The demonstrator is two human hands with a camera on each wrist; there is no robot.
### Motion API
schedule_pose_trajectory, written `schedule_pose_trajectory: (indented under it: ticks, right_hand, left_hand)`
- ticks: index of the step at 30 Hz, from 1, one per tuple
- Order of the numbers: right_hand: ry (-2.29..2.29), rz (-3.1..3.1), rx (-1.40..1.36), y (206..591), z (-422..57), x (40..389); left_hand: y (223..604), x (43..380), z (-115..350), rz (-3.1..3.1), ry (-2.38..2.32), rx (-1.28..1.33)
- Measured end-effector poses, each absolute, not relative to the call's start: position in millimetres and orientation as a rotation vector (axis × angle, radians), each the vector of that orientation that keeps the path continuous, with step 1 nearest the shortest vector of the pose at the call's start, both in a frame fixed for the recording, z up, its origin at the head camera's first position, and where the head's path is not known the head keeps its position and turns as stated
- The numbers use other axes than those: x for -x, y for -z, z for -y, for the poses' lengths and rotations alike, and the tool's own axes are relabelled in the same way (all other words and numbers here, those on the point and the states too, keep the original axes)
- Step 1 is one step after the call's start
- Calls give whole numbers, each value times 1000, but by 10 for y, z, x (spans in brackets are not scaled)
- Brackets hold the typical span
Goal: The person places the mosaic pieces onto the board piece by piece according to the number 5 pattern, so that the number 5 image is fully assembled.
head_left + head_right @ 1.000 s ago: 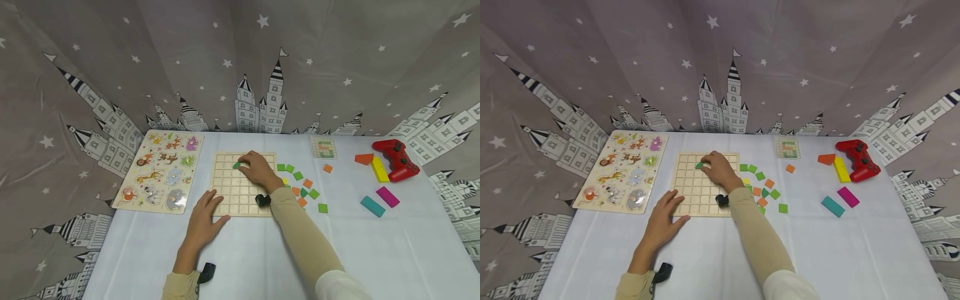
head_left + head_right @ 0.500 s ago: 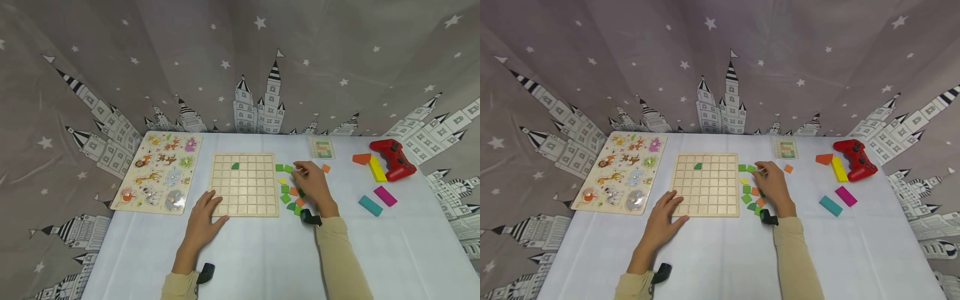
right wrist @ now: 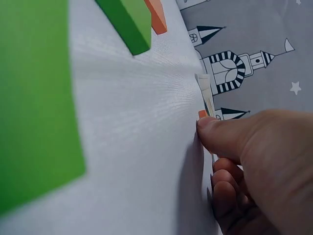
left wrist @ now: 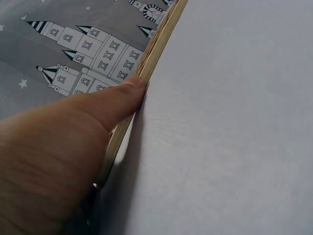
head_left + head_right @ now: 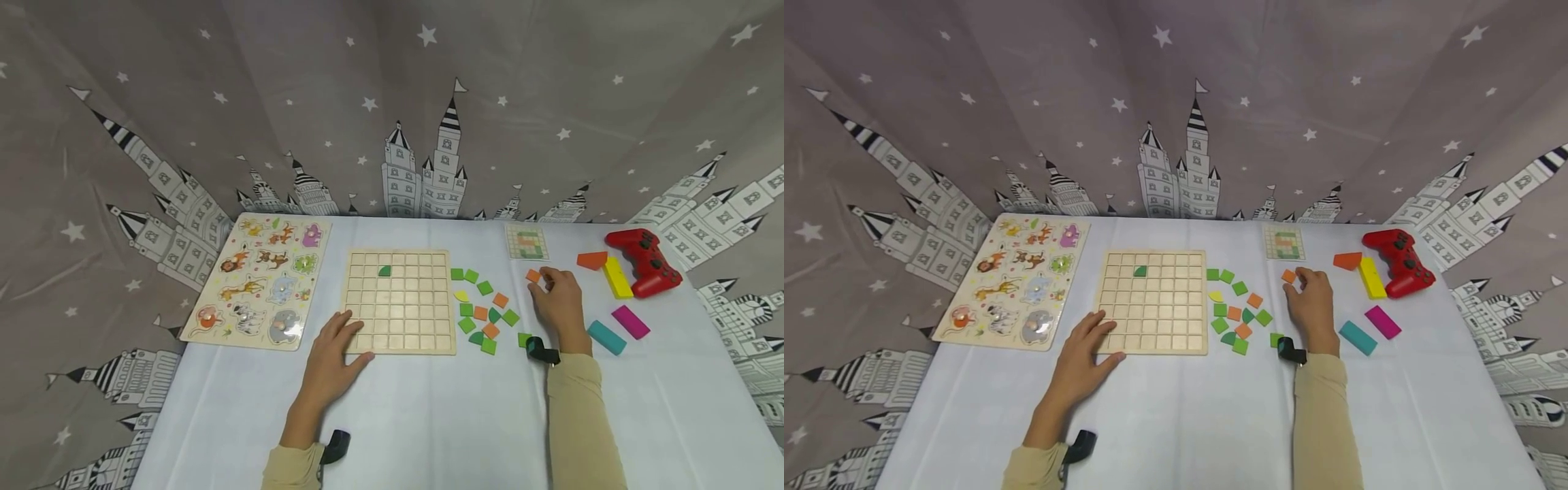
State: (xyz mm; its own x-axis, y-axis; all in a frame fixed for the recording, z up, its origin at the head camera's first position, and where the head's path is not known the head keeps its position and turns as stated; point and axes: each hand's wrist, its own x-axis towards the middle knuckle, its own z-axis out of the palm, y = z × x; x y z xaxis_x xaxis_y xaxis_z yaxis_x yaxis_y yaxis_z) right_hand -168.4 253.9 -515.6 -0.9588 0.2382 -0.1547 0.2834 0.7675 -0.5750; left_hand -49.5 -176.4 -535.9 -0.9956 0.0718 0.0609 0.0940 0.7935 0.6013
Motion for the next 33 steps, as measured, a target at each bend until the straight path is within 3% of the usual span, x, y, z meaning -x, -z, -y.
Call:
schedule_pose_trajectory:
  ticks: [17,23,33]
  right_hand:
    - [983,-2915,-348,5082,-2399,1694]
    - [1075,-2952,-104,4965,-1970,1716]
    - [1089,-2857,437,4982,-847,1766]
  left_hand:
    - [5360,491,1766,2919,980,155]
    - [5367,487,1772,2938,1007,135]
    - [5365,486,1770,2951,1024,120]
